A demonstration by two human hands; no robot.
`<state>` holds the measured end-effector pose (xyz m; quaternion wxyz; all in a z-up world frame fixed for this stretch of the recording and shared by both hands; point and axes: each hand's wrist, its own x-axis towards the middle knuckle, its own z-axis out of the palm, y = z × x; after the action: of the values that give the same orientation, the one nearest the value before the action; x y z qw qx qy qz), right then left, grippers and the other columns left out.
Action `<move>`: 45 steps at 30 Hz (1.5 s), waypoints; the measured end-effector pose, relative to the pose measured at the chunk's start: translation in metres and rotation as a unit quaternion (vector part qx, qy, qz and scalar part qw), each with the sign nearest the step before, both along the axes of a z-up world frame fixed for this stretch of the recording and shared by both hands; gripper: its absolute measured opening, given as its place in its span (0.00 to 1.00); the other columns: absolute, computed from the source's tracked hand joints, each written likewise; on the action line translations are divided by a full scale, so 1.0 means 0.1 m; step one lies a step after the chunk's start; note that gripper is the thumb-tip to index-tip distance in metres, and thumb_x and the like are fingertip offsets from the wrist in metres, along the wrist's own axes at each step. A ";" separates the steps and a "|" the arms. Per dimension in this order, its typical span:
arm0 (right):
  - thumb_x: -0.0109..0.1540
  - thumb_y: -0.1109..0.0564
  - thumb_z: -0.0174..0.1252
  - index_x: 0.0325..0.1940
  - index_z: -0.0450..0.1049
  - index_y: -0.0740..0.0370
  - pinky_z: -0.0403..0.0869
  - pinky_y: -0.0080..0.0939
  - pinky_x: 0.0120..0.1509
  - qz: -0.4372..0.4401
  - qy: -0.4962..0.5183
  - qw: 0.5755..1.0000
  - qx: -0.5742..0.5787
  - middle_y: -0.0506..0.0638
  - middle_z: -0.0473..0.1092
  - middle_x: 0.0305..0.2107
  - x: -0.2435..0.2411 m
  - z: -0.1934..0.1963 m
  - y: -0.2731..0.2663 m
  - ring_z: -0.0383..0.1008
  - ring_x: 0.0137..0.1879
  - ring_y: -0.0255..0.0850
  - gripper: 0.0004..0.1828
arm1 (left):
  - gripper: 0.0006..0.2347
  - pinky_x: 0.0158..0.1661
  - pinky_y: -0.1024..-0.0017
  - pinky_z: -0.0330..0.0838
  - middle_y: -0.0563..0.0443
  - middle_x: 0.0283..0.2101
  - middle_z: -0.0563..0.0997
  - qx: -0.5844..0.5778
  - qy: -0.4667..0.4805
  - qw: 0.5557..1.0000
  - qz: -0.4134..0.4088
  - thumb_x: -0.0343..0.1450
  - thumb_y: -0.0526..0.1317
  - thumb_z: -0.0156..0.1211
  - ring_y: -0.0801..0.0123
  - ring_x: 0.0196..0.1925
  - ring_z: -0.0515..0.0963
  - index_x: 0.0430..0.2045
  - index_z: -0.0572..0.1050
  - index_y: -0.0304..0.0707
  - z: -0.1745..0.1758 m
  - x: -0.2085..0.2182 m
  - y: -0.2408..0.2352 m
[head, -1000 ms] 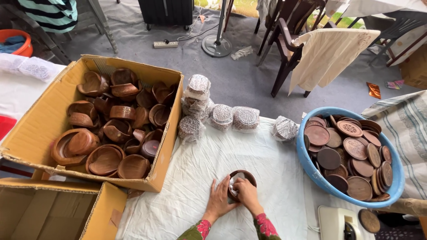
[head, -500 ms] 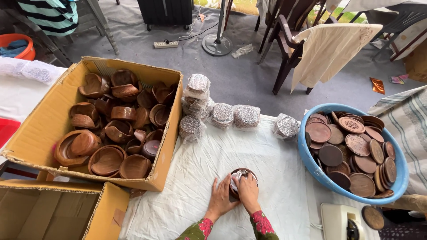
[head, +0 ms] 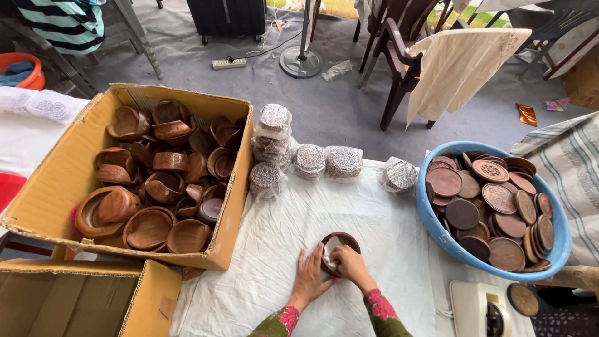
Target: The person wipes small wooden bowls and round wooden discs with a white cloth. They pick each item from a cardboard box or a blue basin, wipe it, and place it on a white cloth-covered table.
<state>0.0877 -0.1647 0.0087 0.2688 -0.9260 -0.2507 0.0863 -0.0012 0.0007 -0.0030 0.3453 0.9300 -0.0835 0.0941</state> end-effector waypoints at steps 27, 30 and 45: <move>0.54 0.61 0.60 0.30 0.81 0.57 0.78 0.51 0.41 -0.144 -0.051 0.955 -0.255 0.57 0.79 0.32 0.16 -0.48 -0.02 0.80 0.39 0.52 0.05 | 0.45 0.70 0.44 0.41 0.43 0.73 0.61 -0.007 -0.030 1.000 0.001 0.62 0.57 0.75 0.59 0.73 0.62 0.69 0.55 0.37 -0.01 0.02 0.00; 0.50 0.59 0.62 0.29 0.82 0.59 0.80 0.49 0.39 -0.105 -0.014 0.950 -0.293 0.56 0.77 0.27 0.21 -0.42 0.03 0.81 0.37 0.51 0.06 | 0.45 0.70 0.44 0.40 0.44 0.72 0.62 -0.001 -0.030 1.000 -0.005 0.61 0.56 0.75 0.59 0.73 0.62 0.69 0.55 0.36 0.01 0.02 0.00; 0.56 0.51 0.56 0.39 0.84 0.59 0.77 0.54 0.52 -0.083 0.140 0.973 -0.163 0.62 0.79 0.35 0.11 -0.45 -0.07 0.79 0.44 0.58 0.16 | 0.47 0.71 0.46 0.41 0.46 0.73 0.61 0.021 -0.020 0.999 -0.035 0.61 0.58 0.74 0.60 0.73 0.61 0.70 0.53 0.36 -0.03 0.00 0.04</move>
<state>0.0986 -0.1721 -0.0364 0.1526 -0.9536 -0.1155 0.2323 -0.0013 0.0046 -0.0060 0.3269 0.9316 -0.1248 0.0985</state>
